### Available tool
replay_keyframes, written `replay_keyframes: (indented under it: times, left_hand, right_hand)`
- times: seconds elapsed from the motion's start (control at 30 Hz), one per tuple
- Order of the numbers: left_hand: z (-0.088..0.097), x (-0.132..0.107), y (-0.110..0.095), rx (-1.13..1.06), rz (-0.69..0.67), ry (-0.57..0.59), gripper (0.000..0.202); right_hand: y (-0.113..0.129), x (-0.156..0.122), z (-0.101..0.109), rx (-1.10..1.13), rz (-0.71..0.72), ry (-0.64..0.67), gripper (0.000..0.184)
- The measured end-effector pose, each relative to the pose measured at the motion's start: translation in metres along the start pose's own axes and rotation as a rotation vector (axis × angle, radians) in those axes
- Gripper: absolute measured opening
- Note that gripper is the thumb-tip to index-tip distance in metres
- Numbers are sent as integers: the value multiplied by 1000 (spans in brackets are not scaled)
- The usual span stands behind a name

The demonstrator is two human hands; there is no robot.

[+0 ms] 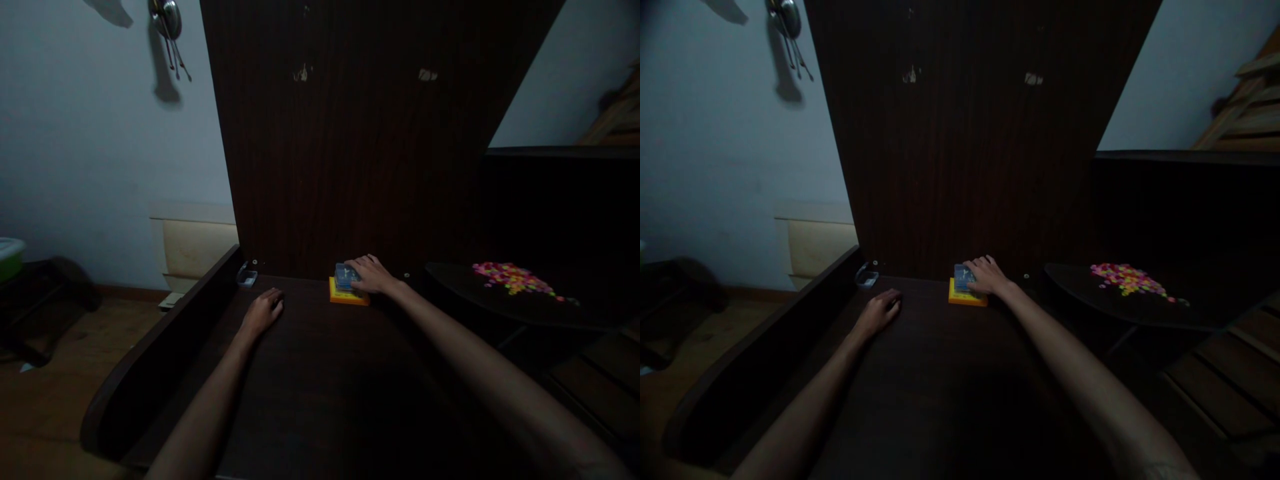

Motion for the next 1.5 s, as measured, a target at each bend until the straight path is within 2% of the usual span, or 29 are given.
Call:
replay_keyframes:
  times: [0.13, 0.27, 0.33, 0.43, 0.53, 0.63, 0.77, 0.87, 1.0, 1.27, 1.5]
  left_hand:
    - [9, -5, -16, -34, -88, -149, 38]
    - [1, -20, -52, -106, -161, -163, 42]
    - [-6, -29, -70, -189, -166, -181, 56]
    - [-18, -36, -83, -354, -91, -129, 88]
    - [-28, -36, -84, -445, -28, -20, 96]
    - [-31, -34, -81, -493, -18, 53, 83]
    - [-32, -31, -83, -636, -41, 56, 64]
    - [-37, -30, -81, -827, 52, 68, 68]
    - [-43, -29, -77, -986, 167, 108, 74]
    - [-43, -27, -68, -1036, 202, 112, 72]
    - [-44, -27, -61, -1058, 202, 122, 73]
  right_hand:
    - [10, -4, 22, 39, 12, -118, 52]
    - [43, -18, 46, 144, 89, -155, 62]
    - [65, -27, 52, 185, 158, -126, 66]
    - [95, -41, 50, 239, 255, -75, 71]
    - [115, -51, 42, 274, 308, -35, 73]
    - [126, -57, 36, 268, 343, -34, 69]
    - [132, -61, 36, 197, 369, -82, 62]
    - [136, -62, 36, 91, 381, -106, 53]
    - [144, -61, 31, -70, 394, -62, 43]
    - [154, -55, 33, -184, 416, -8, 43]
    - [155, -53, 27, -143, 435, -70, 42]
Point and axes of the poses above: each hand's wrist, its own x-axis towards the middle knuckle, its own z-axis out of the back of the hand, y = z × x, the point moved 6 cm from there along x, towards the middle knuckle, and after that the axes turned 15 degrees about -x, right-handed, at the moved point
